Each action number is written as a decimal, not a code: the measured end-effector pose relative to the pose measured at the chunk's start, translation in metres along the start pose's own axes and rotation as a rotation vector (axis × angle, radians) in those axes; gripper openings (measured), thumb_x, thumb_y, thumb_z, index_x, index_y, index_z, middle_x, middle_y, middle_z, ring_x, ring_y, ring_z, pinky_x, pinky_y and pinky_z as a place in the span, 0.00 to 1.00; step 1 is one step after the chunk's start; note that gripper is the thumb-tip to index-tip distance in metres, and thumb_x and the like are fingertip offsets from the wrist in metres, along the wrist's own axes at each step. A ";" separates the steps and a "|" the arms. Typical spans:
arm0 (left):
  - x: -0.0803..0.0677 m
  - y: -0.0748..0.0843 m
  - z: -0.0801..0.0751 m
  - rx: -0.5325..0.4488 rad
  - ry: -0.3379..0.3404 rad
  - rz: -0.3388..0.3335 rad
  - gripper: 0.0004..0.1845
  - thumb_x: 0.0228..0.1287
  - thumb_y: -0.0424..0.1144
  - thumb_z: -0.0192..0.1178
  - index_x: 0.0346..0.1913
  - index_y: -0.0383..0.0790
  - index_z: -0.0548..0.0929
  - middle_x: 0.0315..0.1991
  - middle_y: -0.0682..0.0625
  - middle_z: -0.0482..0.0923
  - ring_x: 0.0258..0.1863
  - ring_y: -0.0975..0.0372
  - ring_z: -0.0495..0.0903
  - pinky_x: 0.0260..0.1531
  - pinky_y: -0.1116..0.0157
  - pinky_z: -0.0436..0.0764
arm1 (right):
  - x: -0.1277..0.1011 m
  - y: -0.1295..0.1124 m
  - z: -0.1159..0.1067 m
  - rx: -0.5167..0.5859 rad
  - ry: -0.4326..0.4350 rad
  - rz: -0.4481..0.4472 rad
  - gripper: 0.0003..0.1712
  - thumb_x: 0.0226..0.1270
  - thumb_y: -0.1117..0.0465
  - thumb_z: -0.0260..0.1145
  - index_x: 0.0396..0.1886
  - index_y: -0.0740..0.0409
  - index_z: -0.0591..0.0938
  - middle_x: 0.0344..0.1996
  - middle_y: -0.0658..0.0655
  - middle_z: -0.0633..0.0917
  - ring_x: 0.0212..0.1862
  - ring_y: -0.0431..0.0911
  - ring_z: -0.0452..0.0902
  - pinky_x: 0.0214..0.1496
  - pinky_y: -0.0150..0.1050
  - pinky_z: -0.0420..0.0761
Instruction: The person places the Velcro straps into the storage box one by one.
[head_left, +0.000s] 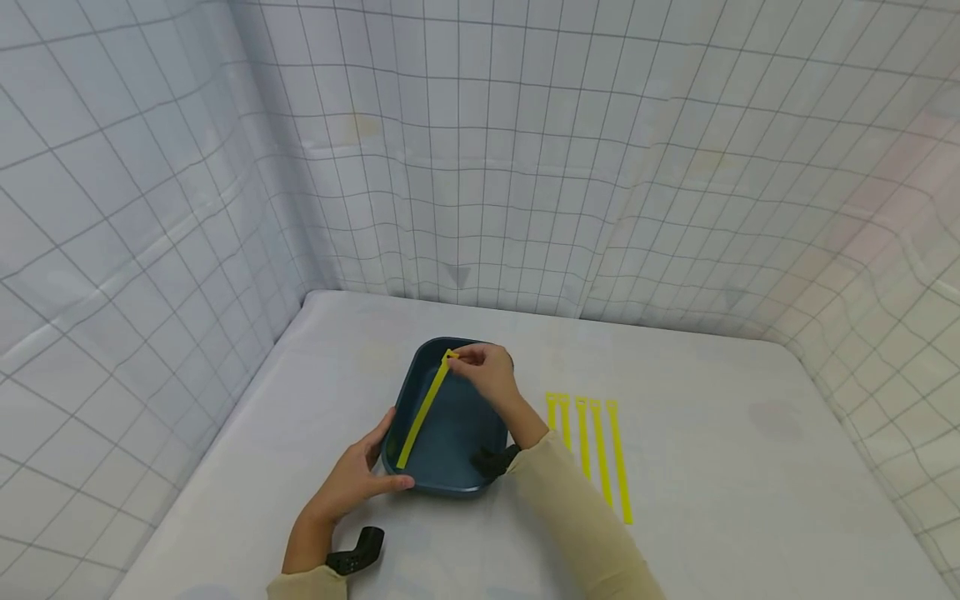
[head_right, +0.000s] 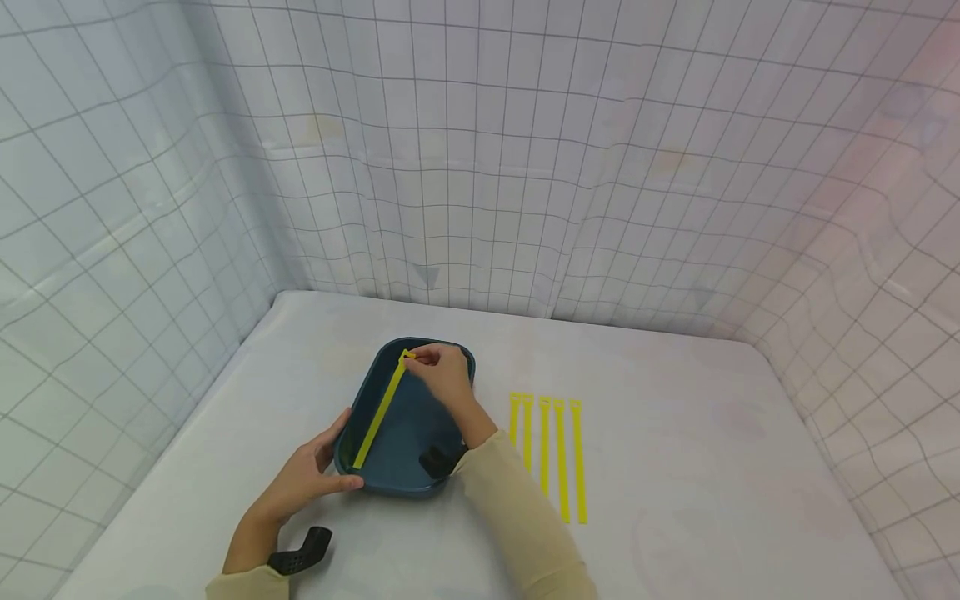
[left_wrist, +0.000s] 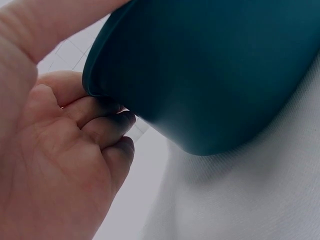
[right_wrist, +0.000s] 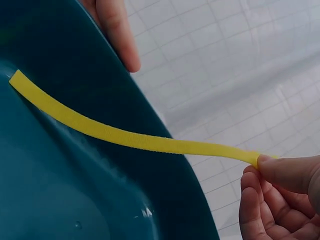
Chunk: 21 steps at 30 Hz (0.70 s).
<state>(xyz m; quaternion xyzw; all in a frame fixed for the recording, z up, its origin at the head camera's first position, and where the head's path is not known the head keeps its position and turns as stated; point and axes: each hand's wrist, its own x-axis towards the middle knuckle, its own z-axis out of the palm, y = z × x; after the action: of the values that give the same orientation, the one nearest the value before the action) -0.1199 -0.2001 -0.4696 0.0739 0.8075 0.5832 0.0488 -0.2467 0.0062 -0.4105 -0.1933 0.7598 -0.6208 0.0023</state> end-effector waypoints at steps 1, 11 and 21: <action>0.000 0.000 0.000 -0.002 -0.001 0.000 0.54 0.45 0.38 0.73 0.72 0.41 0.49 0.71 0.44 0.45 0.68 0.50 0.46 0.63 0.50 0.51 | 0.002 0.001 0.002 0.000 0.005 0.019 0.11 0.58 0.67 0.67 0.39 0.71 0.83 0.31 0.62 0.84 0.32 0.49 0.81 0.36 0.35 0.81; -0.001 -0.001 -0.001 -0.014 -0.008 0.012 0.53 0.46 0.36 0.72 0.72 0.40 0.49 0.71 0.44 0.44 0.69 0.51 0.45 0.63 0.51 0.51 | 0.014 0.011 0.014 -0.040 0.037 0.142 0.10 0.57 0.68 0.67 0.38 0.70 0.83 0.32 0.62 0.84 0.33 0.49 0.82 0.36 0.36 0.82; -0.001 -0.002 -0.002 -0.010 -0.005 0.015 0.52 0.47 0.37 0.72 0.72 0.40 0.50 0.71 0.44 0.46 0.68 0.51 0.46 0.63 0.49 0.52 | 0.022 0.014 0.021 -0.105 0.042 0.199 0.10 0.58 0.66 0.67 0.38 0.69 0.83 0.30 0.60 0.84 0.31 0.48 0.81 0.35 0.38 0.81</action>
<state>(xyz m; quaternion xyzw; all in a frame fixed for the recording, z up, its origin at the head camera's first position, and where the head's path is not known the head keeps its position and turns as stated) -0.1193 -0.2032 -0.4709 0.0812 0.8038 0.5875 0.0471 -0.2661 -0.0183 -0.4228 -0.1037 0.8065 -0.5808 0.0381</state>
